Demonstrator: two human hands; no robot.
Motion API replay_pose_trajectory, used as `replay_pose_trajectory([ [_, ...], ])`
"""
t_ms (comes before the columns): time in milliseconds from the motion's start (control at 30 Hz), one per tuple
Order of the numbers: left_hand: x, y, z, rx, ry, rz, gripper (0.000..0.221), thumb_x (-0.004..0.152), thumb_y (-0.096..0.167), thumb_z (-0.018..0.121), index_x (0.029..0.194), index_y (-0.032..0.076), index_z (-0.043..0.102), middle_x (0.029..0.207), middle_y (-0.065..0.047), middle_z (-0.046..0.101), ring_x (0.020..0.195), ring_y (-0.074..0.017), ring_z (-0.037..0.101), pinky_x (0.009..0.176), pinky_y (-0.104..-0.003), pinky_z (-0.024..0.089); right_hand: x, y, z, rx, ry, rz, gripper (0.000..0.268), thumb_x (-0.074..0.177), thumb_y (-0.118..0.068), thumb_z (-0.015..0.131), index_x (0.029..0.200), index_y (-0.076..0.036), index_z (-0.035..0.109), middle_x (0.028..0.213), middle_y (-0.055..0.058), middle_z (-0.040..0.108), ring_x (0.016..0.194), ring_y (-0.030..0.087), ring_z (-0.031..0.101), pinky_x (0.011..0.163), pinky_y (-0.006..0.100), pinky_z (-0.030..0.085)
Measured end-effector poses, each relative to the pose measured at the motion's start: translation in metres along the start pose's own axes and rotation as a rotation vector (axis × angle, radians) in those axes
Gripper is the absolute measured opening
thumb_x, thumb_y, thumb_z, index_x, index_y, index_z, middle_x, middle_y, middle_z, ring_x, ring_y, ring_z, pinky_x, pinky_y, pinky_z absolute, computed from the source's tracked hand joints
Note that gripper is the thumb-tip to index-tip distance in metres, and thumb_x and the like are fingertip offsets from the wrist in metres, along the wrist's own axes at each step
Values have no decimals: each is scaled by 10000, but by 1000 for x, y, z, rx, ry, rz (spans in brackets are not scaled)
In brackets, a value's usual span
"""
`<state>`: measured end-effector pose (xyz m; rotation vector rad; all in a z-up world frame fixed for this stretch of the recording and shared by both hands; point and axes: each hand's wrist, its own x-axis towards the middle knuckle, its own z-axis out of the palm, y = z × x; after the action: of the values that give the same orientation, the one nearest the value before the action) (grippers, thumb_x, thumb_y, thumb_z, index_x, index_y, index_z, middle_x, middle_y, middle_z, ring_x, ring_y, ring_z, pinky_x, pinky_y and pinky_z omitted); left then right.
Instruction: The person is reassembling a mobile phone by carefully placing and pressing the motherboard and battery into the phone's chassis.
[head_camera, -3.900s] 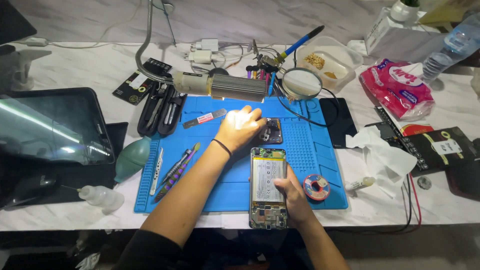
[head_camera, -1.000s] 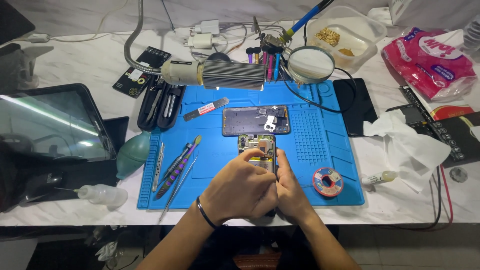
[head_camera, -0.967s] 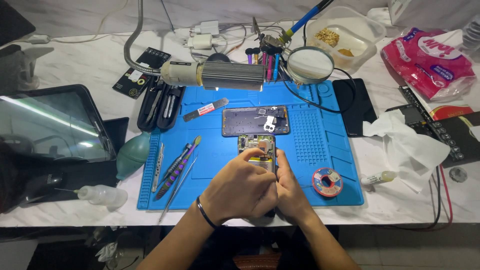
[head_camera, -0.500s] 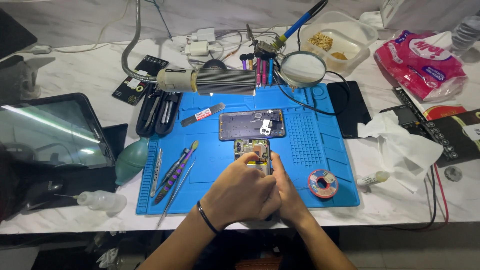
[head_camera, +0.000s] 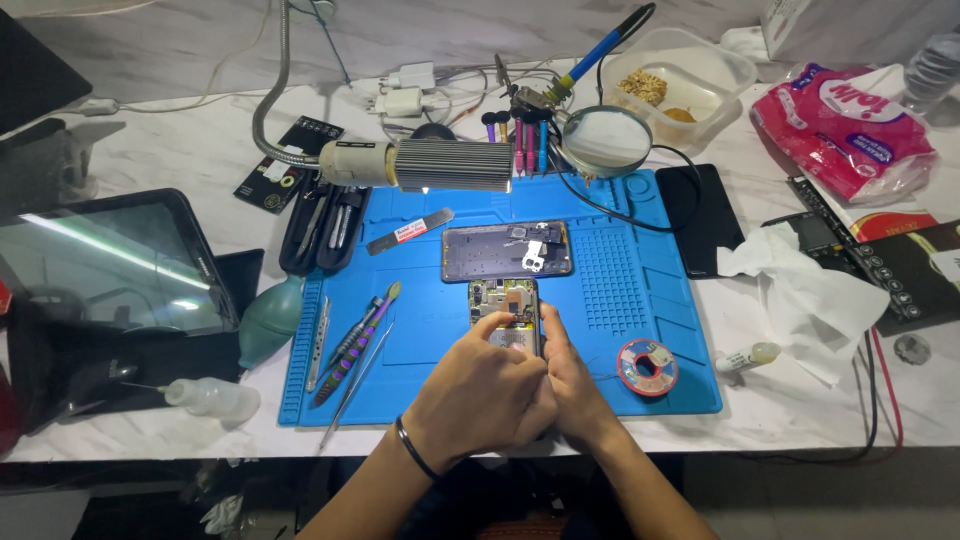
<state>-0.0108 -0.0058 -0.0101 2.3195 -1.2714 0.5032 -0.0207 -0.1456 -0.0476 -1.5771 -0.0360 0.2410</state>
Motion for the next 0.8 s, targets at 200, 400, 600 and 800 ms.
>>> replay_pose_trajectory([
  [200,17,-21,2,-189,52,-109,375,874,207,422,531,106,536,389,-29,506,388,-216,586,794,-356,545,8,29,-9,-29,-44,-245,661,789,-92,520,1445,-61,452,1028,194,719,948,296,652,936,514,541],
  [400,15,-16,-30,-551,131,-328,400,884,219,392,512,153,522,377,-6,462,359,-200,395,597,-329,507,-8,-9,1,143,-77,-243,494,970,-159,517,1448,-72,432,1066,197,749,880,239,697,827,445,610],
  [600,-9,-6,-25,-691,203,-367,420,924,240,401,543,134,541,400,-56,469,375,-217,471,796,-400,579,-8,-6,5,158,-102,-208,497,974,-189,550,1441,-71,430,1181,210,734,976,258,711,864,493,612],
  [800,-9,3,-22,-623,158,-216,423,1009,158,305,593,96,344,489,12,293,424,-125,253,1155,-559,500,-5,-19,2,271,-58,73,511,947,-212,525,1444,-151,420,1206,193,696,957,288,758,771,426,671],
])
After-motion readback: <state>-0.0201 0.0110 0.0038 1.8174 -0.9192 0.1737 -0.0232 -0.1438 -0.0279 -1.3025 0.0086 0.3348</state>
